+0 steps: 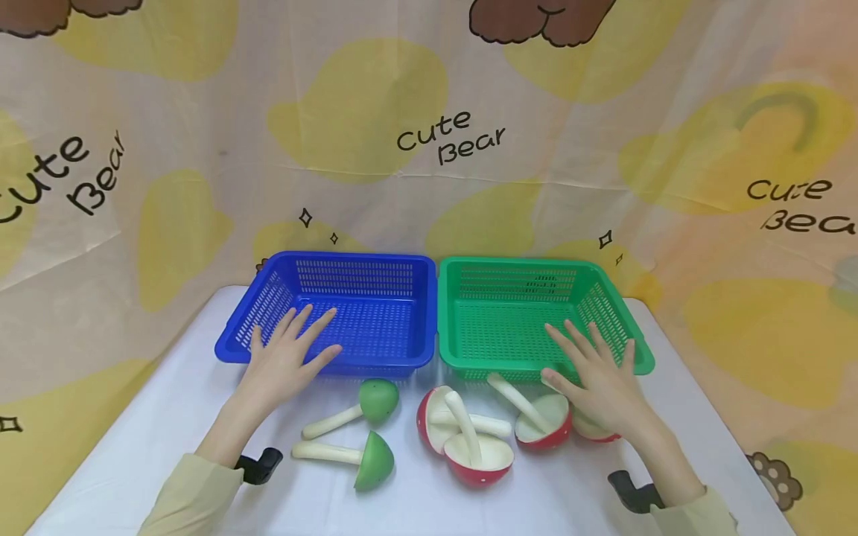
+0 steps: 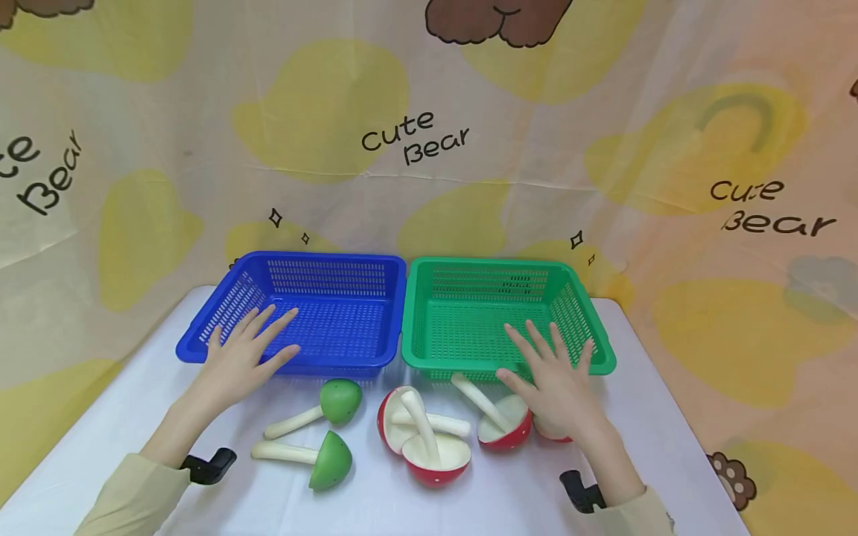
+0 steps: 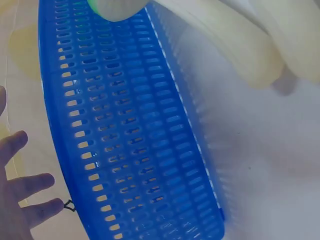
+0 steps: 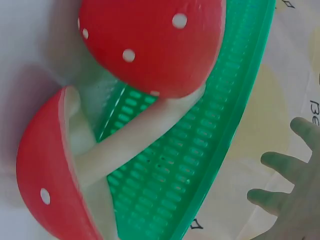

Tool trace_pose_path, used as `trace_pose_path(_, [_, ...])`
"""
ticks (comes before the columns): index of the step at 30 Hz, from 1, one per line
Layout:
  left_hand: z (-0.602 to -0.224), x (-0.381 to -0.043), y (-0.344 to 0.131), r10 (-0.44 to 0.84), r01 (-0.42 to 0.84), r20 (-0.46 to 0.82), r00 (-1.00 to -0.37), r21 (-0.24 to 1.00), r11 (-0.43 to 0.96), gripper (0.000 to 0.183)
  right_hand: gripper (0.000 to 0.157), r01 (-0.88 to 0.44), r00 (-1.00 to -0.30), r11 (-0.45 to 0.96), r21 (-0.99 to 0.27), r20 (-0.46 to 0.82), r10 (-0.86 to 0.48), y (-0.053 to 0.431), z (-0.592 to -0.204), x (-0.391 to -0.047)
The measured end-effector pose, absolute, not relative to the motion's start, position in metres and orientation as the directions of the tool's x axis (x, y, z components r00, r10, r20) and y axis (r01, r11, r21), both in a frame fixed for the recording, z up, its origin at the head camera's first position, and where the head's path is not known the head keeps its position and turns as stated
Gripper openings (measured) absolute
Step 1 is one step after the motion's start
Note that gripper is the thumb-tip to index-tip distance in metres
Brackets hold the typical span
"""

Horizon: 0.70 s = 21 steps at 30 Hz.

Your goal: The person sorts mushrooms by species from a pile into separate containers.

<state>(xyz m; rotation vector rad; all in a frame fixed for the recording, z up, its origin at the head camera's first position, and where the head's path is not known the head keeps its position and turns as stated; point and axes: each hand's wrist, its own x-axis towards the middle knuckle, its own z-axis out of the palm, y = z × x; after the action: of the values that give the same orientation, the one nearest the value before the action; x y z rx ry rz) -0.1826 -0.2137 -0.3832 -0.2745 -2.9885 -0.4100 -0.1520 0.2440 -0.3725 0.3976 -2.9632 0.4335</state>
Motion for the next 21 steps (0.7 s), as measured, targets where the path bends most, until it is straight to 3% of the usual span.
trace_pose_path(8, [-0.393,-0.176,-0.219,0.157,0.217,0.228,-0.961,0.265,0.94,0.06,0.065,-0.3,-0.951,0.903,-0.308,0.171,-0.258,0.228,-0.373,-0.143])
trace_pose_path(21, [-0.409,-0.169,-0.231,0.107,0.224,0.385,-0.917,0.272,0.936,0.049,0.059,-0.363,-0.917,0.826,-0.432,0.325,-0.233,0.2,-0.381,-0.132])
